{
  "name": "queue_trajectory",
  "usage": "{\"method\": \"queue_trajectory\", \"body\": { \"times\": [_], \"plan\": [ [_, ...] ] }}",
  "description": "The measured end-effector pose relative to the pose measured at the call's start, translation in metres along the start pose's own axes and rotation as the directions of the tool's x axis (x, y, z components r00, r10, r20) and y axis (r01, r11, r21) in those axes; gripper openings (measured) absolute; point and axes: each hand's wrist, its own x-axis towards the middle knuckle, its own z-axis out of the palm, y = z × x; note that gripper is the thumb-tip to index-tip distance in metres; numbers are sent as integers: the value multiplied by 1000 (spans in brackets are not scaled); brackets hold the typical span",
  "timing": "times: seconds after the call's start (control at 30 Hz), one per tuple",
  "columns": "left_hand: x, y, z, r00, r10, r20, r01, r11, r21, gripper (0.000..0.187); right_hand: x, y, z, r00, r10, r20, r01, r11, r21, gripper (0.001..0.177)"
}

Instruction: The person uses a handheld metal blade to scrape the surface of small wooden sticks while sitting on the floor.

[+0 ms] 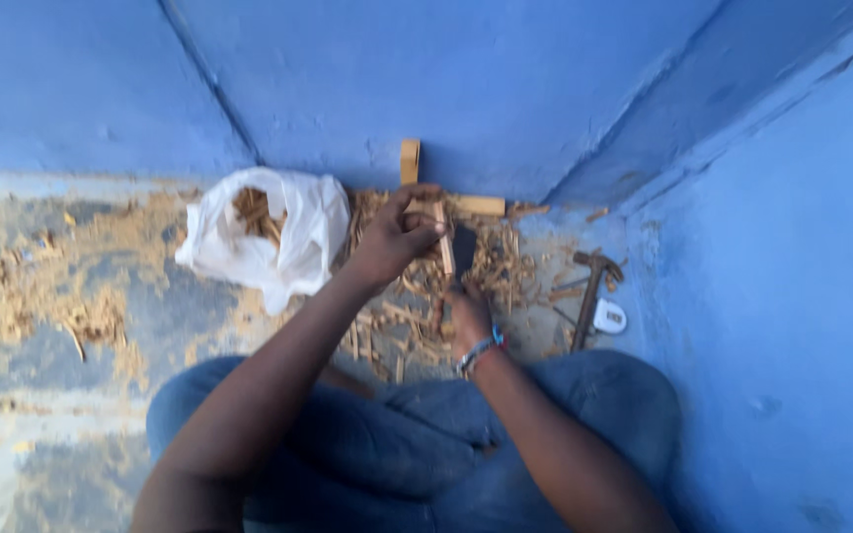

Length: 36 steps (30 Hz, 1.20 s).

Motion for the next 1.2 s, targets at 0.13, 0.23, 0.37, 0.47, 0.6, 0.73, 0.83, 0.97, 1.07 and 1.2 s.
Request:
{"method": "queue_trajectory", "body": {
  "times": [0.13,0.23,0.37,0.47,0.6,0.73,0.83,0.97,1.07,1.2],
  "plan": [
    [7,-4,-13,990,-118,-80,98,972,-214,38,-3,8,-4,993,115,-25,-115,993,-4,4],
    [15,-7,-32,962,-229,-146,195,957,-216,34,2,16,4,997,75,-28,-76,997,-32,7],
    [23,0,-55,950,-247,-194,196,949,-248,31,3,21,16,996,-7,-83,-18,958,-288,16],
    [23,11,-59,957,-225,-183,159,934,-319,31,0,21,24,998,-20,-60,1,954,-299,30],
    [15,22,-57,952,-252,-173,175,914,-367,31,-4,27,20,999,14,-40,-25,951,-309,40],
    [18,20,-55,947,-274,-167,178,882,-437,32,11,43,12,999,-28,24,34,948,-315,36],
    [17,14,-58,971,-181,-159,97,899,-427,36,12,49,8,996,-28,81,50,958,-282,32],
    [12,4,-55,974,76,-212,-96,992,-86,39,6,45,15,1000,0,31,9,956,-294,27],
    [6,7,-46,918,385,-96,-369,918,146,19,-5,36,16,999,40,7,-36,949,-315,23],
    [-3,19,-36,820,568,-68,-495,764,414,19,-1,37,17,998,12,61,2,974,-227,20]
  ]
}}
